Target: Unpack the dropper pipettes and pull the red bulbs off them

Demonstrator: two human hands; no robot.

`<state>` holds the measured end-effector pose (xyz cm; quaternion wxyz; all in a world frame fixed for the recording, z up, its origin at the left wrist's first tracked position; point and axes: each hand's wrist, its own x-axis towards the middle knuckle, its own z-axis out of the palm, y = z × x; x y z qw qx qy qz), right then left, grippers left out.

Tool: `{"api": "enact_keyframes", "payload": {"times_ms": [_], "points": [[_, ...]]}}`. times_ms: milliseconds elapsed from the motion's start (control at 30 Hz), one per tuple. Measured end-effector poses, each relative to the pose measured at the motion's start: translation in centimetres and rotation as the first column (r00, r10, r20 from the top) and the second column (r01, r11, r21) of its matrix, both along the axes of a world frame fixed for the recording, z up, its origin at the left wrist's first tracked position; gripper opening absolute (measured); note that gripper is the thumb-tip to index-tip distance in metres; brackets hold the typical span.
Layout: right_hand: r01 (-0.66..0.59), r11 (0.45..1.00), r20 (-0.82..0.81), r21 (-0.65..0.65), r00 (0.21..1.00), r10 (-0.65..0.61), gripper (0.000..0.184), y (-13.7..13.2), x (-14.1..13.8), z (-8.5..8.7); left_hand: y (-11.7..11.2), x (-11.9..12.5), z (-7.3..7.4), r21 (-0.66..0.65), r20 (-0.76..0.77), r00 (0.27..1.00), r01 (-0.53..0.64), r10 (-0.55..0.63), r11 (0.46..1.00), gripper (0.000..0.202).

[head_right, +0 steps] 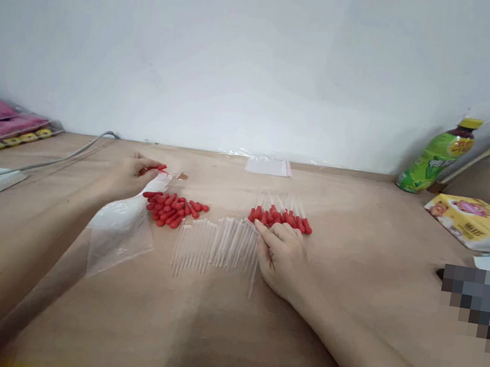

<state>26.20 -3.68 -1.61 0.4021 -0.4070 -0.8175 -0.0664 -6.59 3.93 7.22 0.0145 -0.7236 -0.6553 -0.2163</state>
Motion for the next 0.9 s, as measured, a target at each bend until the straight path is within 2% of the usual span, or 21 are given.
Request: {"api": "enact_keyframes", "payload": {"times_ms": [67, 167, 367, 467, 567, 733, 900], "points": [[-0.002, 1.000, -0.002, -0.009, 1.000, 0.002, 0.027, 0.1, -0.3, -0.2, 1.7, -0.9, -0.1, -0.148, -0.006, 0.996, -0.084, 0.084, 0.986, 0.032], [-0.009, 1.000, 0.001, 0.013, 1.000, 0.009, 0.023, 0.2, -0.6, -0.7, 3.4, -1.3, -0.8, -0.260, -0.036, 0.988, -0.153, 0.149, 0.953, 0.034], [-0.017, 0.999, 0.063, -0.029, 0.998, 0.018, 0.021, 0.0, -0.9, -1.0, 3.9, -0.9, -1.6, -0.402, -0.052, 0.996, -0.091, 0.076, 0.911, 0.025], [-0.051, 0.995, 0.088, -0.089, 0.994, 0.059, 0.024, -0.3, -1.1, -0.7, 3.7, -0.9, -1.5, -0.407, -0.030, 0.999, -0.041, 0.032, 0.913, 0.030], [-0.072, 0.984, 0.126, -0.163, 0.988, 0.093, 0.037, -0.7, -1.2, -0.1, 3.6, -1.0, -1.6, -0.398, -0.020, 1.000, 0.000, -0.008, 0.917, 0.032], [-0.083, 0.972, 0.170, -0.218, 0.978, 0.122, 0.045, -0.9, -1.2, 0.4, 3.7, -0.7, -1.7, -0.368, -0.028, 0.999, 0.017, -0.029, 0.930, 0.028], [-0.093, 0.974, 0.140, -0.207, 0.982, 0.123, 0.041, -0.7, -1.1, 0.4, 3.3, 2.1, -1.3, -0.269, -0.015, 0.998, 0.063, -0.069, 0.961, 0.024]]}}
